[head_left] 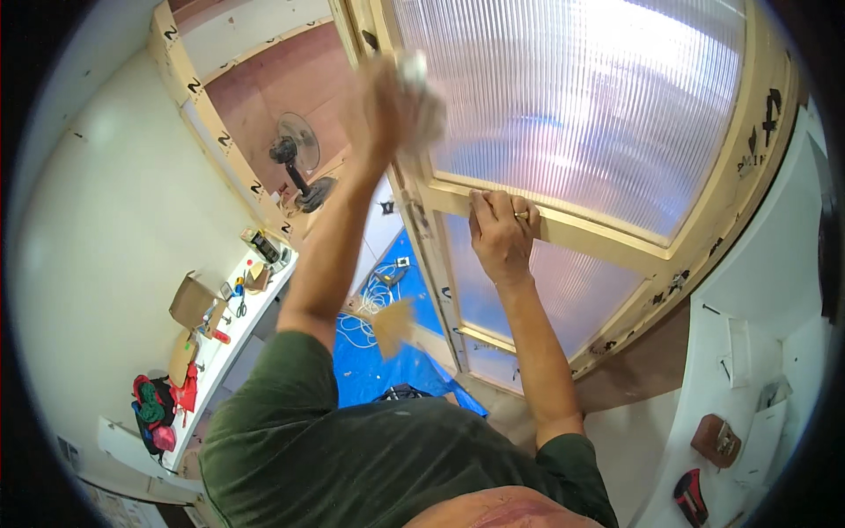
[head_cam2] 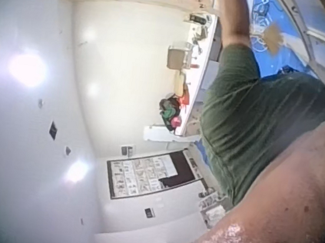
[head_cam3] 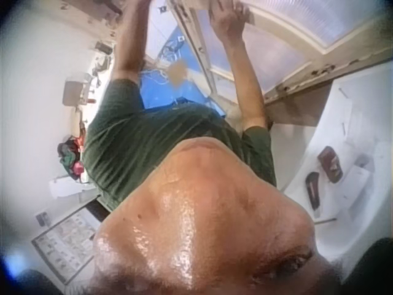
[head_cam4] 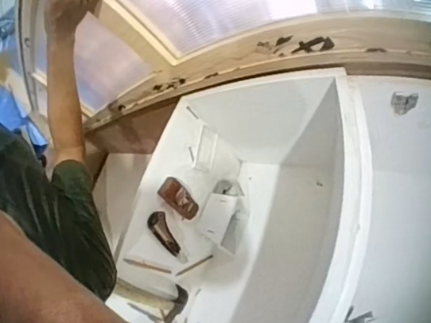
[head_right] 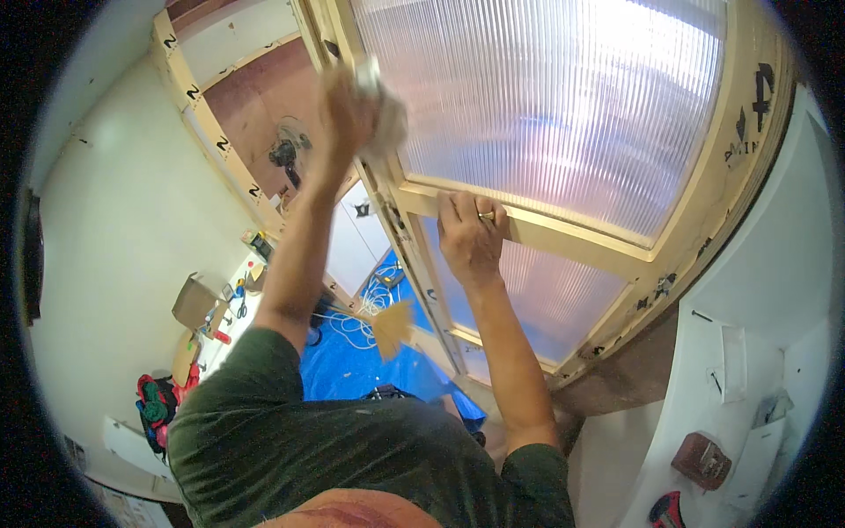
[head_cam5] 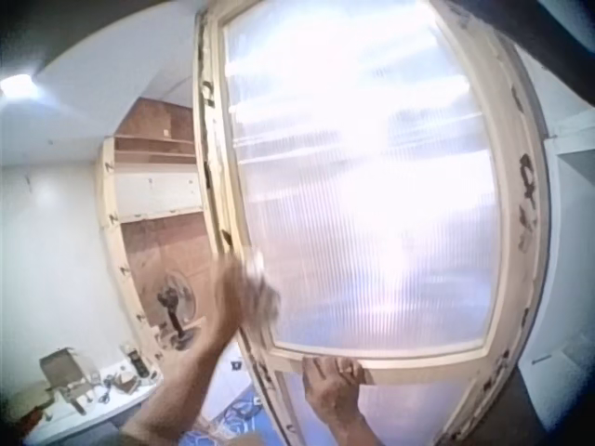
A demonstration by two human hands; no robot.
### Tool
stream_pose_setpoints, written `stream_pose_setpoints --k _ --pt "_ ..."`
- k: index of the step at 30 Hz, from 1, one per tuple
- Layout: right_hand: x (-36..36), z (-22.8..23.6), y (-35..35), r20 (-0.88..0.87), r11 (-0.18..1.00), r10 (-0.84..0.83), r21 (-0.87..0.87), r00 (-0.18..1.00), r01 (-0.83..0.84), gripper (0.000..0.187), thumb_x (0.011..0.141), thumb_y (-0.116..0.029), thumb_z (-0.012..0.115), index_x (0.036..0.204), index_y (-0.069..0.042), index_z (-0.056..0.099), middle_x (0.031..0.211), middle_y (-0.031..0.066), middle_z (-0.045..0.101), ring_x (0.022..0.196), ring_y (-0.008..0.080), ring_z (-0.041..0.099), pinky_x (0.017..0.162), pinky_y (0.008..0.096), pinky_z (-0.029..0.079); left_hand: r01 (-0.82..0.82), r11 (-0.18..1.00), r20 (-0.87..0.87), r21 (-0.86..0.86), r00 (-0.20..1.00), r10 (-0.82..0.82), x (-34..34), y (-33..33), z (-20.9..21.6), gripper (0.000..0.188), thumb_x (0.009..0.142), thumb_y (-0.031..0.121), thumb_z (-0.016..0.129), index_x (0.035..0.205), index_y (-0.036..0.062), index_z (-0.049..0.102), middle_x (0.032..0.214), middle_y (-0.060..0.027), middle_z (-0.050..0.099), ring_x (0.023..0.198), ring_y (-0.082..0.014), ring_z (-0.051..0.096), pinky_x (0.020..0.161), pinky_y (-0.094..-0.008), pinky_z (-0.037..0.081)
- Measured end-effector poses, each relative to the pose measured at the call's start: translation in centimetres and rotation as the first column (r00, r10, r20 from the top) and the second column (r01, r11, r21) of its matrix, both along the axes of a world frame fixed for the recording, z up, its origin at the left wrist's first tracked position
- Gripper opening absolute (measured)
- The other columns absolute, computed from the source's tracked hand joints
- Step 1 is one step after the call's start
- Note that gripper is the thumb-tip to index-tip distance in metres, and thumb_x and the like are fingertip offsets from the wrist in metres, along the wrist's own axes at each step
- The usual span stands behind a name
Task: The person wipes the wooden frame and corrugated plastic panel of a door with a white cloth, moving the cloth along the edges and surface of the panel.
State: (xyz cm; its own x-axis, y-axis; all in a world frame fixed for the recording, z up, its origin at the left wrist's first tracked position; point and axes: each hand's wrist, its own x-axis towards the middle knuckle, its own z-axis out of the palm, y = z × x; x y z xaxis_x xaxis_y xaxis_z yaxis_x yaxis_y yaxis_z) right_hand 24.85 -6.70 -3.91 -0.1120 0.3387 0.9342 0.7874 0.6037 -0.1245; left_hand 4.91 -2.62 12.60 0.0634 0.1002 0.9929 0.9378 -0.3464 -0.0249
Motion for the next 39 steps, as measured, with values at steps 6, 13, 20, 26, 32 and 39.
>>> stream_pose_setpoints --k 6,13,20,26,32,39 --pt "-0.2 -0.6 0.4 -0.027 0.998 0.040 0.053 0.999 -0.039 0.014 0.091 -0.016 0.071 0.104 -0.014 0.075 0.096 -0.0030 0.064 0.089 0.0194 0.059 0.094 0.0390 0.038 -0.124 0.992 0.054 -0.028 0.991 0.125 -0.3 0.3 18.3 0.021 0.082 0.026 0.073 0.093 0.0103 0.064 0.090 -0.0149 0.067 0.078 -0.0365 0.067 0.065 -0.0474 0.052" --pt "0.0 -0.4 0.0 -0.012 1.000 0.005 0.021 1.000 -0.005 0.020 0.086 -0.016 0.070 0.105 -0.016 0.071 0.094 -0.0024 0.061 0.092 0.0193 0.058 0.091 0.0385 0.038 -0.080 0.864 0.061 -0.497 0.990 0.127 1.3 -3.4 -7.3 0.030 0.077 0.028 0.077 0.100 0.0122 0.065 0.102 -0.0142 0.067 0.087 -0.0393 0.068 0.073 -0.0495 0.054" --pt "0.5 0.7 -1.0 -0.079 0.991 0.129 -0.020 0.988 -0.131 0.026 0.088 -0.018 0.072 0.113 -0.011 0.073 0.104 0.0042 0.063 0.100 0.0257 0.059 0.094 0.0425 0.040 0.385 0.781 0.562 -0.491 0.826 -0.054 0.5 -7.7 -7.4 0.020 0.090 0.023 0.074 0.086 0.0045 0.068 0.076 -0.0116 0.070 0.073 -0.0245 0.067 0.068 -0.0369 0.053" --pt "-3.3 5.6 -7.9 -0.079 0.901 0.425 -0.056 0.902 -0.430 0.062 0.086 -0.030 0.080 0.139 -0.006 0.059 0.145 0.0236 0.048 0.133 0.0450 0.047 0.111 0.0534 0.038 0.944 0.316 0.924 0.097 0.032 -0.381 2.7 -10.2 -5.7 0.031 0.104 0.029 0.062 0.115 0.0016 0.070 0.098 -0.0066 0.073 0.088 -0.0146 0.067 0.077 -0.0302 0.056" --pt "-4.1 6.7 -4.5 -0.179 0.891 0.450 0.018 0.875 -0.454 0.060 0.079 -0.004 0.080 0.135 -0.003 0.057 0.135 0.0221 0.055 0.129 0.0428 0.053 0.107 0.0483 0.047 0.986 -0.093 0.782 -0.141 0.053 -0.622 -2.3 -9.5 -4.0 0.039 0.105 0.028 0.060 0.132 0.0007 0.062 0.128 -0.0113 0.064 0.113 -0.0189 0.061 0.092 -0.0332 0.051" --pt "-10.9 15.4 2.4 -0.149 0.930 0.181 0.346 0.972 -0.120 0.071 0.079 0.004 0.072 0.146 -0.005 0.052 0.145 0.0211 0.049 0.132 0.0427 0.050 0.107 0.0483 0.047 0.651 0.758 0.570 -0.020 0.631 -0.527 -7.4 -0.1 2.7 0.056 0.105 0.043 0.059 0.143 0.0020 0.052 0.130 -0.0123 0.061 0.118 -0.0203 0.057 0.095 -0.0329 0.048"
